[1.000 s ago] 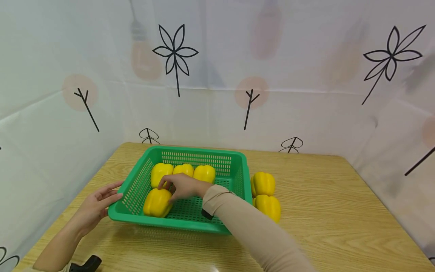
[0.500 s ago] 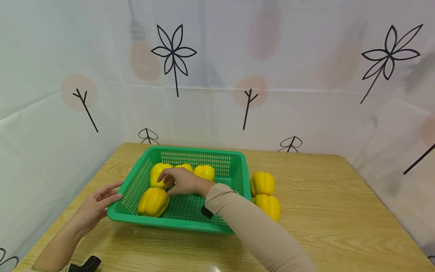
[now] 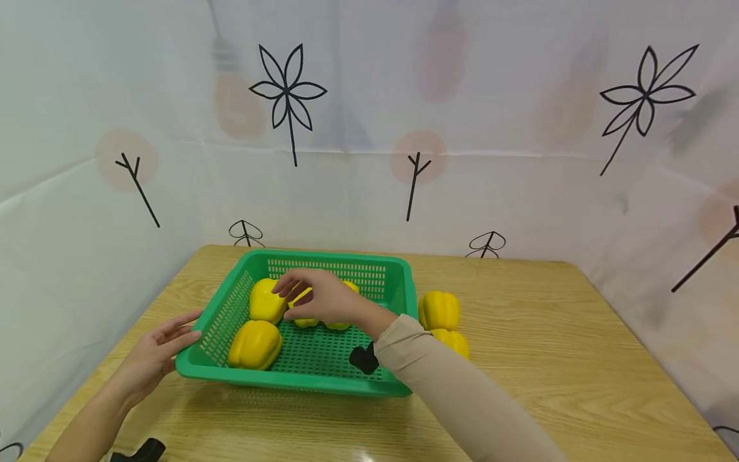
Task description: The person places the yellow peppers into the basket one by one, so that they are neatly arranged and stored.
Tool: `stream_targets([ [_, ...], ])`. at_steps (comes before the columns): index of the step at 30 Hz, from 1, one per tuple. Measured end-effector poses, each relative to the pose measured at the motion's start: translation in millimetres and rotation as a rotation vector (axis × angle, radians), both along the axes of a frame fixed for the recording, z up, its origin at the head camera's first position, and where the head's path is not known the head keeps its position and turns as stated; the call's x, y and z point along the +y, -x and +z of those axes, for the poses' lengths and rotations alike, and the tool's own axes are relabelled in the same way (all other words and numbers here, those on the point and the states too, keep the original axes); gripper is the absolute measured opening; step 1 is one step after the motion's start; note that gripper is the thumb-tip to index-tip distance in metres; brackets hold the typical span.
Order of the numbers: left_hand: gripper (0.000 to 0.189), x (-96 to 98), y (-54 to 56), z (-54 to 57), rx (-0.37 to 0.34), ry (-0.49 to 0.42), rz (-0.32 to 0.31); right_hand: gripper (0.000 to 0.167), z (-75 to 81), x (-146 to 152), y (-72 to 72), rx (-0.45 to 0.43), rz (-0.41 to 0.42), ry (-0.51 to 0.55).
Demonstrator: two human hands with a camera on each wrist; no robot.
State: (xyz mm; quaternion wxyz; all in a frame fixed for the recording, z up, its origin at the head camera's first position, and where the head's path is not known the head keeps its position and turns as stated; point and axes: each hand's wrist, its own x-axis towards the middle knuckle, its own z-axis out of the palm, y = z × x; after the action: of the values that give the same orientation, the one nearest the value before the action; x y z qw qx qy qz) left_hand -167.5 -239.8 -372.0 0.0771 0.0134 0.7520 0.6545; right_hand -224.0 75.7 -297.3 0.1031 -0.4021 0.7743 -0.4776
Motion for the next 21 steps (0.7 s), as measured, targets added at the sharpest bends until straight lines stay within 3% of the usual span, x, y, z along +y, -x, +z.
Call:
stream_targets([
  [10, 0.059, -0.5, -0.1, 1.5, -0.009, -0.009, -0.002, 0.028, 8.2, 25, -5.3, 0.071, -0.015, 0.108],
  [21, 0.06, 0.0, -0.6, 2.1, -0.023, -0.01, 0.009, 0.026, 14.6, 57, -17.9, 0.09, -0.089, 0.178],
])
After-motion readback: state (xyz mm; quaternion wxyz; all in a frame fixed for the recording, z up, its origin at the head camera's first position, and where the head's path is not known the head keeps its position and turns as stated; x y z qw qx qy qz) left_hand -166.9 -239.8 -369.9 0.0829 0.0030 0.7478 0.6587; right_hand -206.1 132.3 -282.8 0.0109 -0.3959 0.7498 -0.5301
